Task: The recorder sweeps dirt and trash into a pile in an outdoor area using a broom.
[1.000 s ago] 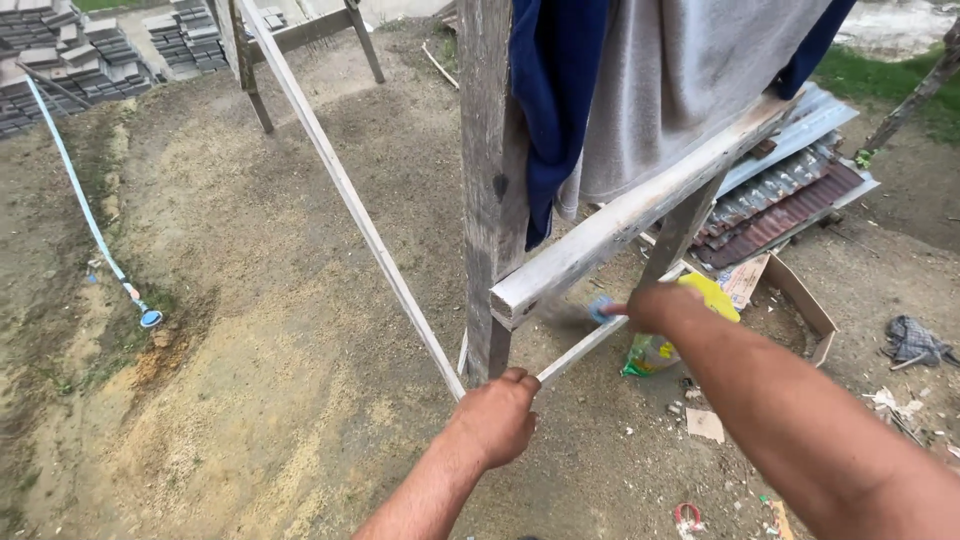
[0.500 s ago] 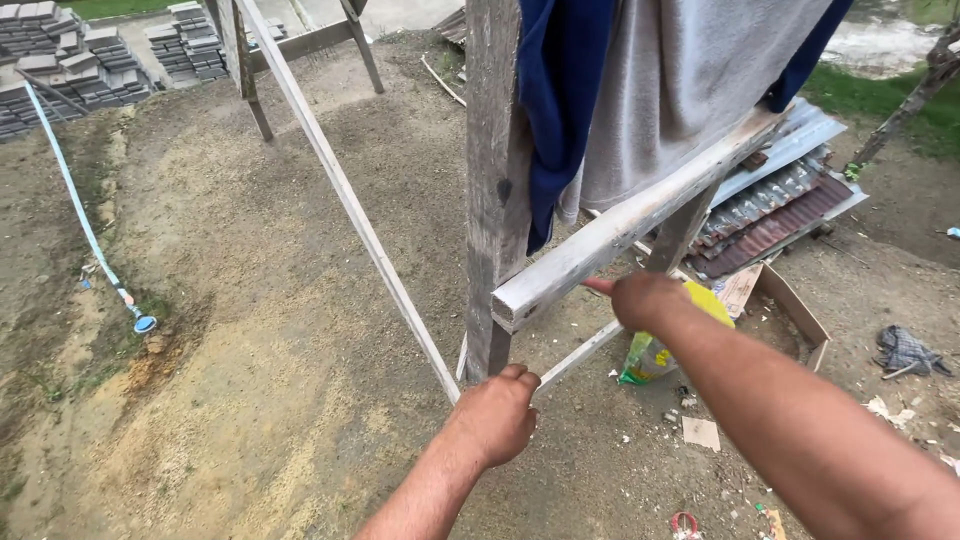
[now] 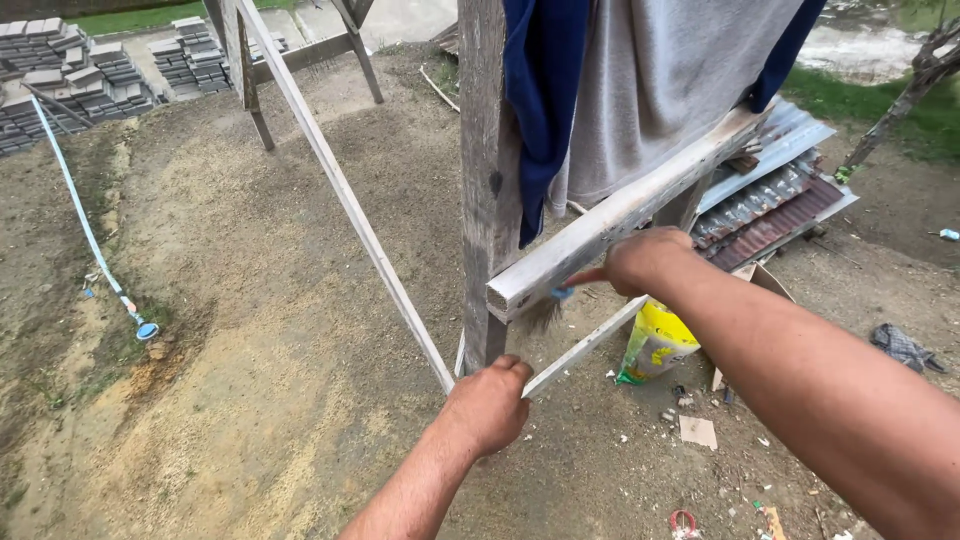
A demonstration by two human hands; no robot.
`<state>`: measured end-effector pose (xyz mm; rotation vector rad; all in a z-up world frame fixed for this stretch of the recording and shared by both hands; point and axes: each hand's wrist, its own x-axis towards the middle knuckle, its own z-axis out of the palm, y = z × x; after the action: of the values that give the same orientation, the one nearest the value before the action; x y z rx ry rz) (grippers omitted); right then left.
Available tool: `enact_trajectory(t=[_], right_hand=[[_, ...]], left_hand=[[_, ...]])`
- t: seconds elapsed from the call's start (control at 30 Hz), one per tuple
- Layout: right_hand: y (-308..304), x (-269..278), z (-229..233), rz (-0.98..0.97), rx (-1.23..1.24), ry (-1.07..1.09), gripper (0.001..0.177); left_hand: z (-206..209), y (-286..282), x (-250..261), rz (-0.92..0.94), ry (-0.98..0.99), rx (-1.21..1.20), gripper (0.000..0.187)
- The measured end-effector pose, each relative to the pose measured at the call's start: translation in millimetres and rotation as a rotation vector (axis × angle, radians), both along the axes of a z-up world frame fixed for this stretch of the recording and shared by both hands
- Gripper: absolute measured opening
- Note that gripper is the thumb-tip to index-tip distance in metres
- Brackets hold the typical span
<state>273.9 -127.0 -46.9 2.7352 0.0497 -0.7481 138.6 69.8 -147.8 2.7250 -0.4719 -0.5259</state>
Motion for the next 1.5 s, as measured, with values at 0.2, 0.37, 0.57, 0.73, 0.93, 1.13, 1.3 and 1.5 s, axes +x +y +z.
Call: enact_trajectory(t=[0.2,0.37,0.57,0.73,0.93,1.13,1.3,1.5], right_hand=[[-22,31,-80,-0.151,0.071,-0.140,0.060],[-25,36,-150,-0.205,0.051,-0.051,0.055],[-46,75,-192,-0.058,-0.003,0.147,0.048],[-10,55,-44,0.129,-0.188,0.245,0.098],[-21,11,-2,-0.053,-0.111,0.116,0.092],[-83,-57,12,-0.093,-0.074,-0.023,0.061],[-137,-122,46,-0.119,-0.037,-0.169,0.062],[-191,-204,101,-0.175,-0.089,-0.138,0.039]], left_hand=[[-4,-3,-6,-0.036,0.034,0.003,0.042],[-16,14,-8,-0.024,0.072,0.021,0.042],[-22,30,-3,-0.001,0.104,0.031,0.038],[-10,25,11,-0.002,0.120,0.058,0.038],[1,16,22,-0.001,0.048,0.058,0.045],[8,-11,14,-0.007,-0.014,-0.007,0.042],[14,-64,-5,-0.075,-0.134,-0.047,0.038],[42,-161,-38,-0.202,-0.226,-0.086,0.037]])
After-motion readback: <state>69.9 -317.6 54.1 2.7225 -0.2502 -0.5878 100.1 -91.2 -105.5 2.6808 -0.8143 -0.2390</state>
